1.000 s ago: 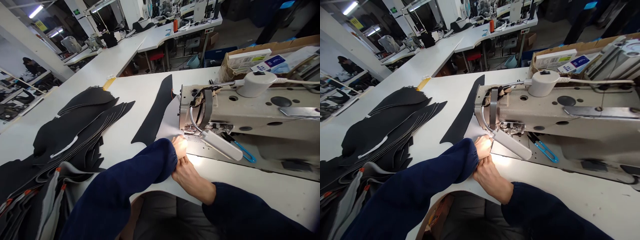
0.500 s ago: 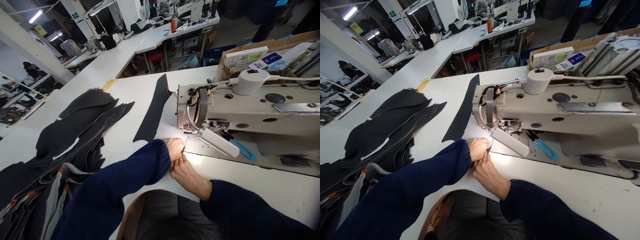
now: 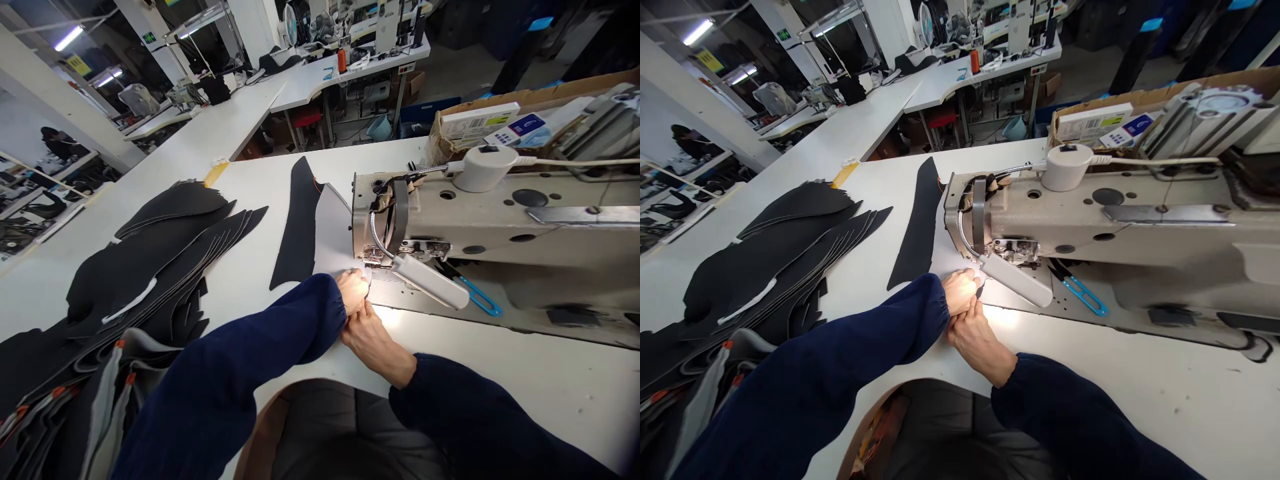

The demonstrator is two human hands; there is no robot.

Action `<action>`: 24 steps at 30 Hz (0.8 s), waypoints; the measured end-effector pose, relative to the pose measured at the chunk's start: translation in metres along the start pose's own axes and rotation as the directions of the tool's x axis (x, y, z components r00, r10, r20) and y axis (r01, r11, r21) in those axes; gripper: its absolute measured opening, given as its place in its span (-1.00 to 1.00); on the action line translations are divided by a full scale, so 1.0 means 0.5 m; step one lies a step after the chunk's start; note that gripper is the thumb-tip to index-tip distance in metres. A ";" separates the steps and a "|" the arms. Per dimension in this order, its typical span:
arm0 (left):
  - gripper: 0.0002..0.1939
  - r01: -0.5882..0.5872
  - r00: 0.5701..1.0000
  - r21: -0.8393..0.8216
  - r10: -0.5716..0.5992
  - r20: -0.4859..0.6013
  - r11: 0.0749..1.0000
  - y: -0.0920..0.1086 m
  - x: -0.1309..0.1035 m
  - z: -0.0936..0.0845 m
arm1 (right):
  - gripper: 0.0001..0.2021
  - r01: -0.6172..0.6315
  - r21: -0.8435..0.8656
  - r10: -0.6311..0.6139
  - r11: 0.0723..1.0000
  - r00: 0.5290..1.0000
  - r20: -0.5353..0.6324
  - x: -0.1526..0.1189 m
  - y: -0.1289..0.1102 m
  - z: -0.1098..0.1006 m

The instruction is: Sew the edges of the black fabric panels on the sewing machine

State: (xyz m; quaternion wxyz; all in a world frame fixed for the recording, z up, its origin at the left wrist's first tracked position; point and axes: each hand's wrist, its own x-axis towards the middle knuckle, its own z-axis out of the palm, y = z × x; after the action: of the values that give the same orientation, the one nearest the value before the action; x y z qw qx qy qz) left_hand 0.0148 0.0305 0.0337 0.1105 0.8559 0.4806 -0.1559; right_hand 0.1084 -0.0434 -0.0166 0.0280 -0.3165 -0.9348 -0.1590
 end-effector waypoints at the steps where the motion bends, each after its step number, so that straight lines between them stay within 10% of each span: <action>1: -0.71 0.011 1.000 -0.006 -0.012 -0.009 1.000 -0.001 0.003 -0.001 | -0.78 0.001 -0.004 -0.001 1.000 1.000 -0.024 -0.001 -0.001 0.001; 24: -0.64 0.074 0.997 -0.107 -0.077 -0.022 0.991 0.004 0.004 -0.003 | -0.70 -0.067 0.056 0.077 0.996 0.980 -0.184 -0.027 0.020 0.041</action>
State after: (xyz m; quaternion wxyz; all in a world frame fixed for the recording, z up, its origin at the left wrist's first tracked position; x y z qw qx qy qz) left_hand 0.0179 0.0318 0.0345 0.1436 0.8319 0.5216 -0.1233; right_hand 0.1259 -0.0372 -0.0353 0.1285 -0.3331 -0.9197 -0.1636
